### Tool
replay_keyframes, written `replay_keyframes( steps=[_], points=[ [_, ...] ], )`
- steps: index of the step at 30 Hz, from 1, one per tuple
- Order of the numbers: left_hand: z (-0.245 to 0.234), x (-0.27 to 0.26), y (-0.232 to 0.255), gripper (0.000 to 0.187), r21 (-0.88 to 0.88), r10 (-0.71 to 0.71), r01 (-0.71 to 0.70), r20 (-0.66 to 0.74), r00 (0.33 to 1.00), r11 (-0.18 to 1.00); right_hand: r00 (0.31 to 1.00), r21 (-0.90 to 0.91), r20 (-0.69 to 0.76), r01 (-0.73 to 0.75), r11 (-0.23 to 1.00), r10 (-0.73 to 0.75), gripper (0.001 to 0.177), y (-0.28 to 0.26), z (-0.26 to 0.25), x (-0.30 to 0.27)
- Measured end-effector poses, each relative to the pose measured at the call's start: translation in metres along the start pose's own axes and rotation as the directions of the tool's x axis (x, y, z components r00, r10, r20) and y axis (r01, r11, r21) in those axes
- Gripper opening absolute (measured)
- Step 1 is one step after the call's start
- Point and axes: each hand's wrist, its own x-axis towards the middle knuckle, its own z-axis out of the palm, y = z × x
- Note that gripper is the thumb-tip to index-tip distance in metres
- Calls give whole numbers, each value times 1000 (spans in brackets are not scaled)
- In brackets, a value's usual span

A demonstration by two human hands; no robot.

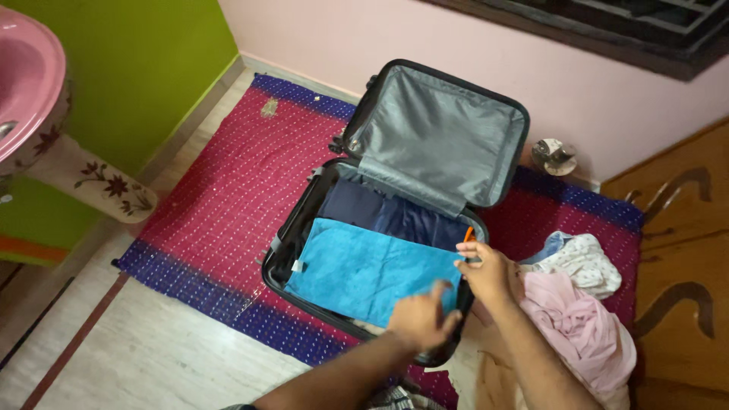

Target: The person packs a suitcase by placing clothes inside, folding them to fit, and arranging them in layers.

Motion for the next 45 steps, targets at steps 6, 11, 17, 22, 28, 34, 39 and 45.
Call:
replay_keyframes(
  steps=[6,11,17,22,28,34,39,45],
  points=[
    [-46,47,5,84,97,20,-13,-64,998,995,993,143,-35,116,983,-112,59,-20,7,-19],
    [-70,72,-28,60,62,246,-248,48,968,967,995,230,18,94,969,-101,65,-40,13,-34],
    [-89,76,-40,46,174,551,-551,55,833,816,953,327,33,273,905,-300,65,-70,21,-65],
    [-110,74,-31,50,55,626,-639,154,765,767,959,211,-8,280,937,-284,69,-107,17,-81],
    [-139,70,-29,36,133,457,-473,131,880,871,973,262,-4,225,939,-232,70,-87,26,-79],
    [-169,74,-38,42,37,495,-498,74,866,866,946,104,182,251,962,-267,47,-7,32,-57],
    [-195,92,-51,38,-210,330,-307,82,940,928,988,155,151,-52,987,29,24,-8,20,-27],
    [-242,129,-53,29,-373,249,-258,-73,966,891,1000,205,-13,-9,979,12,30,-92,-3,19]
  ],
)
